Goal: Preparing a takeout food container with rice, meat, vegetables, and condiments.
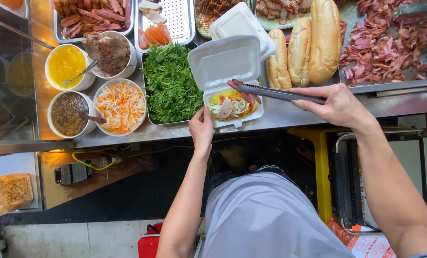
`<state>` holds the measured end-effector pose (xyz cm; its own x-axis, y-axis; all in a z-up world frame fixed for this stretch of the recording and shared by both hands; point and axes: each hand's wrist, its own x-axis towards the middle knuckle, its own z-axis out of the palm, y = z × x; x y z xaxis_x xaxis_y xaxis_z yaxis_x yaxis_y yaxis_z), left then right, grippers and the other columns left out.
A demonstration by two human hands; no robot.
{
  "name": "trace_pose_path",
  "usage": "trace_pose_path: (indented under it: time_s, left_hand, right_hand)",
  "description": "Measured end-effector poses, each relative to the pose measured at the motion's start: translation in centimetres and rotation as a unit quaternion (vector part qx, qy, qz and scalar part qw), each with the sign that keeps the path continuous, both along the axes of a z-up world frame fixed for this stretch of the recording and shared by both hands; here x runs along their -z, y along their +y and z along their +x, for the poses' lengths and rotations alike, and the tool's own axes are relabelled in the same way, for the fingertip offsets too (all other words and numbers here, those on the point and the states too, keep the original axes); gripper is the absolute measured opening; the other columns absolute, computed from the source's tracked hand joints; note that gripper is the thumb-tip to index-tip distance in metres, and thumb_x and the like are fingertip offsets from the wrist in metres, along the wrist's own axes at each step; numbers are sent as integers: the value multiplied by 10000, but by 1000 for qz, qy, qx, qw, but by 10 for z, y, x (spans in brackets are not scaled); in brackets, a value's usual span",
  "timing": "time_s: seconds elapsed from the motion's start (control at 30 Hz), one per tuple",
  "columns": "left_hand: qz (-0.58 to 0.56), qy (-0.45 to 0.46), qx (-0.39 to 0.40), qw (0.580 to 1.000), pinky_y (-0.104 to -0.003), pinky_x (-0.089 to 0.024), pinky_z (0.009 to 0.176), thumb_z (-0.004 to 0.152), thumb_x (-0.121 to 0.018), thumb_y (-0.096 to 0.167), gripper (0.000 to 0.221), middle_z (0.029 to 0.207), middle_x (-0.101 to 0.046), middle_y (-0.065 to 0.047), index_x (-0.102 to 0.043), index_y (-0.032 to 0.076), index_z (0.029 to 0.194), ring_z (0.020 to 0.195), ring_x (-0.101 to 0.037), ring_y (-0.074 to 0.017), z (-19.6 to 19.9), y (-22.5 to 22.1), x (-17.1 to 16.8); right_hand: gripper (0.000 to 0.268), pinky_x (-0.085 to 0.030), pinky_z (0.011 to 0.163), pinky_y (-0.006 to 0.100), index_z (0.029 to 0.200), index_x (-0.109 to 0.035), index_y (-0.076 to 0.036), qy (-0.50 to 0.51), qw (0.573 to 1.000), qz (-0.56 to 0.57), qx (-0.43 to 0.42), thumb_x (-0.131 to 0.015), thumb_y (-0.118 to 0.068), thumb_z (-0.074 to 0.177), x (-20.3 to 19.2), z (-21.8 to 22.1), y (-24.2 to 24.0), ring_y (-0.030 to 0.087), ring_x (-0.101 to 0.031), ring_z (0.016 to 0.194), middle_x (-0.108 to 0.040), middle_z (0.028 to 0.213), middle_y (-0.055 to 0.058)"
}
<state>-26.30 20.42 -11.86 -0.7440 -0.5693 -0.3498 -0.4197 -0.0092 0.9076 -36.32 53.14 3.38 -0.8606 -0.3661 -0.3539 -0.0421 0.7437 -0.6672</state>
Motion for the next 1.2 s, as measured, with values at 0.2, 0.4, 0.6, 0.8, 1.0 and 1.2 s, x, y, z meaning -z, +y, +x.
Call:
trace_pose_path:
  time_s: [0.2,0.4,0.6,0.8,1.0,1.2]
  left_hand:
    - [-15,-10,61,998,-252,-507,515,998,-641,302,401,767,-758,-73,-728,-16,1226,556,-626,-86,5,-15,-9]
    - [7,-31,82,996,-285,-492,490,1013,-592,341,393,697,-714,-81,-714,31,1223,513,-618,-118,-3,-11,-40]
    - [-40,43,80,995,-351,-500,671,1085,-479,367,421,781,-677,-119,-669,-7,1107,712,-580,-185,-12,5,14]
    - [-63,62,55,995,-399,-495,738,1092,-373,451,514,784,-649,-171,-633,7,1072,719,-590,-255,-23,24,-7]
    - [-20,115,15,993,-362,-519,796,1111,-396,443,530,884,-698,-137,-668,-13,1099,813,-599,-201,-11,-5,-7]
    - [4,165,-50,985,-307,-496,806,1116,-453,421,522,953,-687,-127,-685,-42,1185,870,-553,-141,19,-97,-6]
  right_hand:
    - [422,-472,583,235,1299,-749,-160,8,997,-80,3,-788,-221,884,6,8,-12,33,-514,667,-738,808,-35]
    - [426,-457,595,228,1332,-745,-168,-1,995,-99,17,-783,-202,909,19,14,-11,41,-503,685,-686,804,-25]
    - [454,-488,703,194,1360,-709,-149,-3,991,-135,17,-759,-179,909,23,16,-10,24,-572,771,-697,837,-45]
    - [443,-442,625,203,1357,-721,-124,-17,989,-144,33,-755,-147,917,24,14,0,26,-519,724,-654,827,-48]
    - [453,-308,493,214,1365,-722,-109,-55,978,-182,86,-748,-104,913,3,16,0,28,-417,601,-597,780,-56]
    - [451,-381,519,225,1363,-720,-114,-39,985,-164,30,-749,-135,913,-6,9,-28,46,-475,619,-644,787,-25]
